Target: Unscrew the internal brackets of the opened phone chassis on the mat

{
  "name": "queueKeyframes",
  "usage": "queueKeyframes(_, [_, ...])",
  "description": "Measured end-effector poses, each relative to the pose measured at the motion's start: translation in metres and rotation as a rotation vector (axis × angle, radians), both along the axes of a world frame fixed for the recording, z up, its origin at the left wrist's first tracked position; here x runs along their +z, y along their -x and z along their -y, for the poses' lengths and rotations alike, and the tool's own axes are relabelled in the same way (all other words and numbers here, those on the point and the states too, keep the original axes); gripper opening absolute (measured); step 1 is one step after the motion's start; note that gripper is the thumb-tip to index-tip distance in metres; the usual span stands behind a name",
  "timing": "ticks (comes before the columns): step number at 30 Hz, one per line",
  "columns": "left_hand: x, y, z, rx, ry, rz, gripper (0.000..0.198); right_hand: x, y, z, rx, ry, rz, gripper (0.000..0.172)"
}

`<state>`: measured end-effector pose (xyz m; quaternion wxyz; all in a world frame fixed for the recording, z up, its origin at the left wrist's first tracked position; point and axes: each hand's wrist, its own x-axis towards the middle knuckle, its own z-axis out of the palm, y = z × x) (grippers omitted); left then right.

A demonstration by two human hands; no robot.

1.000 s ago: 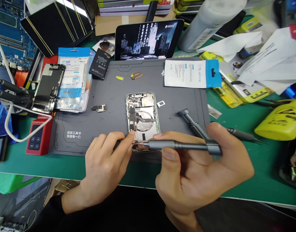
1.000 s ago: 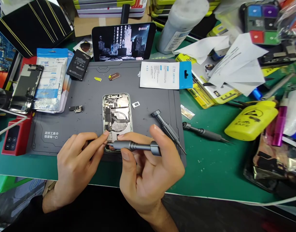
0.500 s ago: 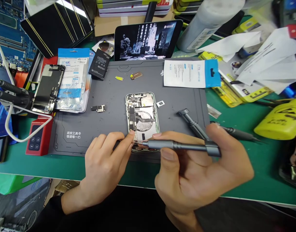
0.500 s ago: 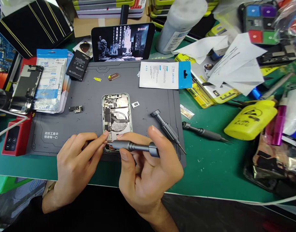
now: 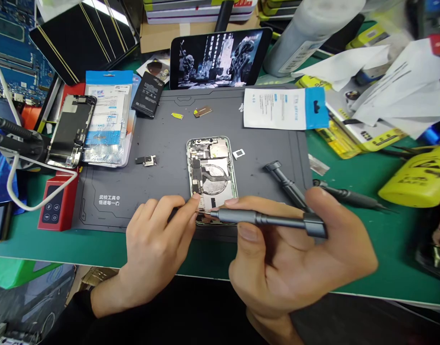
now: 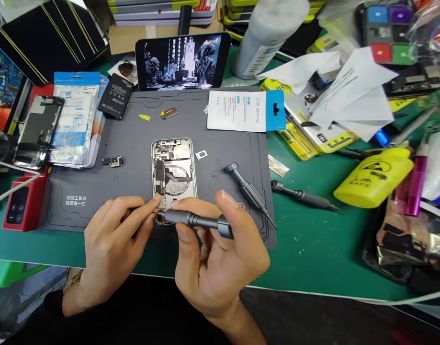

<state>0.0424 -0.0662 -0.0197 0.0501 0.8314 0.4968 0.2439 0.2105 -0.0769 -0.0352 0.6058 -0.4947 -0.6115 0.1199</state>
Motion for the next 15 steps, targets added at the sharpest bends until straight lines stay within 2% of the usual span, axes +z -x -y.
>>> queueKeyframes(7, [-0.0015, 0.0002, -0.0003, -0.001, -0.001, 0.000, 0.027, -0.0041, -0.0010, 0.0031, -0.029, 0.003, -0.012, 0.083])
queueKeyframes(15, [0.0018, -0.0002, -0.0035, -0.009, -0.013, 0.004, 0.023, -0.0011, 0.0006, -0.0015, -0.043, -0.002, 0.013, 0.071])
